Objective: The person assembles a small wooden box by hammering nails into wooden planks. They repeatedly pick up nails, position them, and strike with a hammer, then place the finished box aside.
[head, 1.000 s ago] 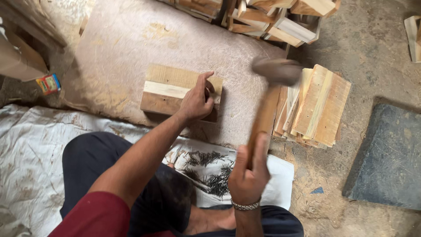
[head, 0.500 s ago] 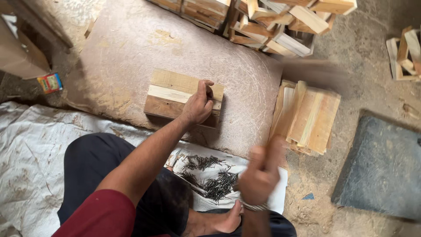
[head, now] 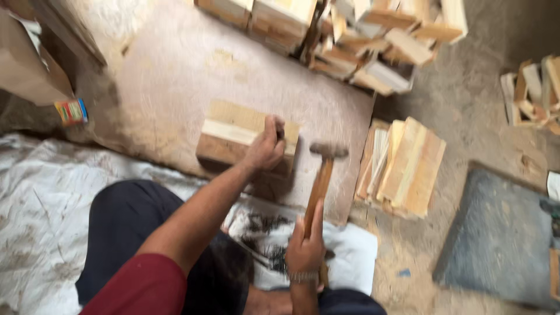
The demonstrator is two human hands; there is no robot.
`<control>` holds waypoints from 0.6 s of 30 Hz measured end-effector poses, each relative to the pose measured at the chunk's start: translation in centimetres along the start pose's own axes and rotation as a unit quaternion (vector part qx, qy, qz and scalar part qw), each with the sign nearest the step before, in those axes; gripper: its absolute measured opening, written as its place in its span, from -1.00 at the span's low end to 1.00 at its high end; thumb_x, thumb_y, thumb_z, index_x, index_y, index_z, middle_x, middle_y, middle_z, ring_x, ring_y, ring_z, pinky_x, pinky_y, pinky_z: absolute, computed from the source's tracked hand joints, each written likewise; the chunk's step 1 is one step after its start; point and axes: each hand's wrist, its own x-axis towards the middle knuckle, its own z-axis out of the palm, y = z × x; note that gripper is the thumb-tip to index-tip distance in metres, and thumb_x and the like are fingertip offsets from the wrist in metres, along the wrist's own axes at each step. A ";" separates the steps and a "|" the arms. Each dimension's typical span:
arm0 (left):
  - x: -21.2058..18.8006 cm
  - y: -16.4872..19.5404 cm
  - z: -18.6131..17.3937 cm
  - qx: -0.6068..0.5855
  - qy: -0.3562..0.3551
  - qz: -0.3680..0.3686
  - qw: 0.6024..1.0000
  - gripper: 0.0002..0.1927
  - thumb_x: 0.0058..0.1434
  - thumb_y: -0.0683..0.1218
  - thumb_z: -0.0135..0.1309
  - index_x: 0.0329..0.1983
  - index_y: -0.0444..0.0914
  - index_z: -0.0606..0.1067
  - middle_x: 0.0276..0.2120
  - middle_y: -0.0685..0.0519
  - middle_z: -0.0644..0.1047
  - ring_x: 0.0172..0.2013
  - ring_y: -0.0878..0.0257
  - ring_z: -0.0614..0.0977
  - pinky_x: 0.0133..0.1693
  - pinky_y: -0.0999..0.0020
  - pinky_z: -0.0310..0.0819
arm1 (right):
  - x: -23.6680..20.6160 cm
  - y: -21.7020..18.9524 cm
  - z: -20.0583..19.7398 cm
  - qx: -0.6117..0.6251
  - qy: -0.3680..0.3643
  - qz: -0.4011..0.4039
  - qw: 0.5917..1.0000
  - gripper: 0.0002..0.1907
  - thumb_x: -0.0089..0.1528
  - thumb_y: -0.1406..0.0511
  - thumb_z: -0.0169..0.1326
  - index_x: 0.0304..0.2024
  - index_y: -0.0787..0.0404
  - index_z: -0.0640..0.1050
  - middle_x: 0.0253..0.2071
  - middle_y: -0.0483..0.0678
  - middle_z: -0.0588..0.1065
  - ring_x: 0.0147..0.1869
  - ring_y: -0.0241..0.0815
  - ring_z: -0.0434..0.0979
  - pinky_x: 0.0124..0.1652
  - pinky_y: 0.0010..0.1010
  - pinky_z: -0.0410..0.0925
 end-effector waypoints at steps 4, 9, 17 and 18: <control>0.2 0.4 -0.3 0.003 -0.004 -0.017 1.000 -0.52 0.21 -0.20 -0.03 0.17 -0.24 0.14 -0.18 -0.18 0.45 -0.12 -0.15 0.58 -0.04 0.00 0.46 | -2.6 0.7 1.4 0.268 -0.042 0.247 0.930 -0.23 0.28 0.34 0.02 0.53 0.02 0.10 -0.19 0.09 0.51 -0.49 -0.21 0.45 -0.58 -0.41 0.37; -0.1 1.8 -0.3 -0.014 -0.043 0.008 0.999 -0.61 0.26 -0.16 0.05 0.07 -0.25 0.20 -0.17 -0.17 0.45 -0.15 -0.01 0.58 -0.07 0.14 0.50 | -3.9 3.7 1.8 0.504 -0.074 0.438 0.741 -0.21 0.34 0.29 -0.07 0.55 -0.18 -0.06 -0.53 -0.09 0.32 -0.66 -0.37 0.23 -0.70 -0.48 0.23; -16.9 3.1 2.5 0.321 -0.454 -0.020 0.831 -0.80 0.23 0.05 0.15 -0.18 -0.12 0.60 -0.22 -0.07 0.57 -0.17 -0.03 0.65 -0.15 0.04 0.55 | -3.8 4.7 2.3 0.561 -0.059 0.418 0.712 -0.20 0.35 0.27 -0.07 0.55 -0.27 -0.07 -0.51 -0.12 0.34 -0.63 -0.37 0.28 -0.66 -0.49 0.27; -18.7 2.6 2.6 0.322 -0.487 0.017 0.812 -0.75 0.25 0.09 0.15 -0.16 -0.15 0.59 -0.16 -0.09 0.54 -0.13 -0.06 0.64 -0.13 0.04 0.55 | -4.0 4.6 2.3 0.562 -0.060 0.420 0.710 -0.20 0.35 0.27 -0.06 0.55 -0.28 -0.08 -0.51 -0.12 0.34 -0.63 -0.37 0.28 -0.66 -0.48 0.27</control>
